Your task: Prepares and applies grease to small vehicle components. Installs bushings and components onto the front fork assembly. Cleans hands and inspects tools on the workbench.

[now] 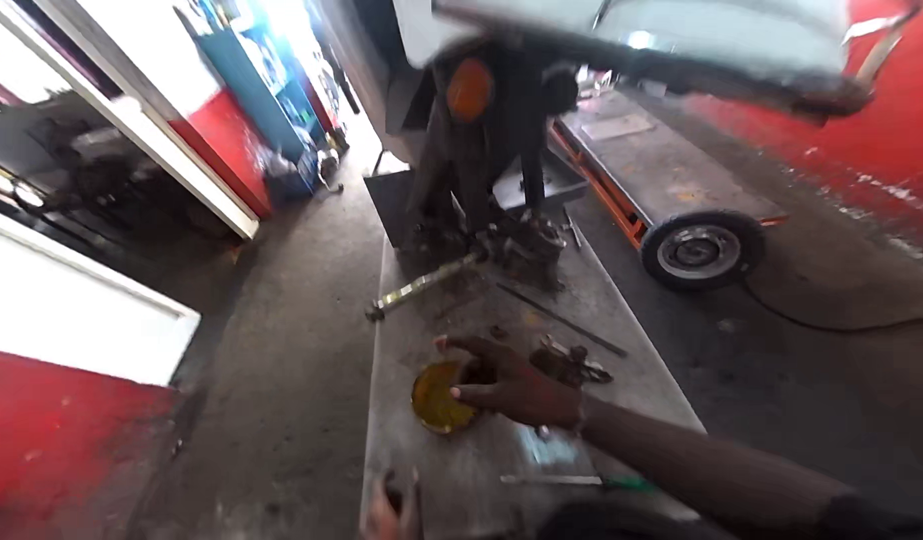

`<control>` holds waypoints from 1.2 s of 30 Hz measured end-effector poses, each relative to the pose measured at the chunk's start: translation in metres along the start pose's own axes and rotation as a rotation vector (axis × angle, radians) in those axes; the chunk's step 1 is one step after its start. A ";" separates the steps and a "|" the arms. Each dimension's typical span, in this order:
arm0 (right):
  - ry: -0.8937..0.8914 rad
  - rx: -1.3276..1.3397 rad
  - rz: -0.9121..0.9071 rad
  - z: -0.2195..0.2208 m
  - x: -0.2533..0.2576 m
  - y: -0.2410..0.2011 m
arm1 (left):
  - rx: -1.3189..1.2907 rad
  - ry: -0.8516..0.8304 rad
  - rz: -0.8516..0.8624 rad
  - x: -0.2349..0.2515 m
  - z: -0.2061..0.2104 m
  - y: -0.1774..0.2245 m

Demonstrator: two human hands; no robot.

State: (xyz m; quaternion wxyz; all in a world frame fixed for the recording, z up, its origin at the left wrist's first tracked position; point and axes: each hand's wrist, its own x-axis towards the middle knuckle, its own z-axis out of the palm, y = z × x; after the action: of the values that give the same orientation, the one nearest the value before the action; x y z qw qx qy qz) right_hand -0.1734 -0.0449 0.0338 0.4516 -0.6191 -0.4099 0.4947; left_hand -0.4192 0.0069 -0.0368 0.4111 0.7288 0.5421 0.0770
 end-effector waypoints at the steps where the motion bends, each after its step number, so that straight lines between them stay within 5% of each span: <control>1: -0.060 -0.277 0.047 -0.001 0.000 0.028 | -0.151 0.053 -0.070 0.008 0.014 0.003; 5: -0.347 -0.875 0.224 0.010 0.005 0.099 | -0.598 0.000 -0.323 0.048 0.063 0.013; 13: -0.397 -1.137 0.233 0.004 -0.020 0.116 | -0.734 0.112 -0.368 0.064 0.073 0.029; 16: -0.437 -1.017 0.254 0.000 -0.039 0.104 | -0.719 0.100 -0.340 0.066 0.071 0.025; 20: -0.083 -0.500 0.265 0.016 -0.026 0.110 | -0.758 0.086 -0.320 0.067 0.072 0.018; 25: -0.235 -0.911 0.372 0.009 -0.034 0.129 | -0.734 0.184 -0.236 0.069 0.079 0.013; 29: 0.012 -0.970 0.171 0.025 -0.024 0.099 | -0.822 0.162 -0.137 0.077 0.085 -0.004; 32: -0.096 -1.041 0.184 0.032 -0.022 0.117 | -0.788 0.227 -0.081 0.080 0.086 -0.004; 34: -0.123 -1.032 0.158 0.024 -0.049 0.129 | -0.780 0.234 -0.002 0.079 0.087 -0.004; 36: 0.038 -0.781 0.113 0.016 -0.090 0.134 | -0.770 0.155 0.075 0.070 0.082 -0.001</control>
State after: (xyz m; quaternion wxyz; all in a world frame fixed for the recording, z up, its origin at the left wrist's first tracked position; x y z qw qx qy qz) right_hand -0.1971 -0.1631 -0.0754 0.1618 -0.7749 -0.5240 0.3143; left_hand -0.3462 0.0243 -0.1140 0.6093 0.5326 0.4758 0.3446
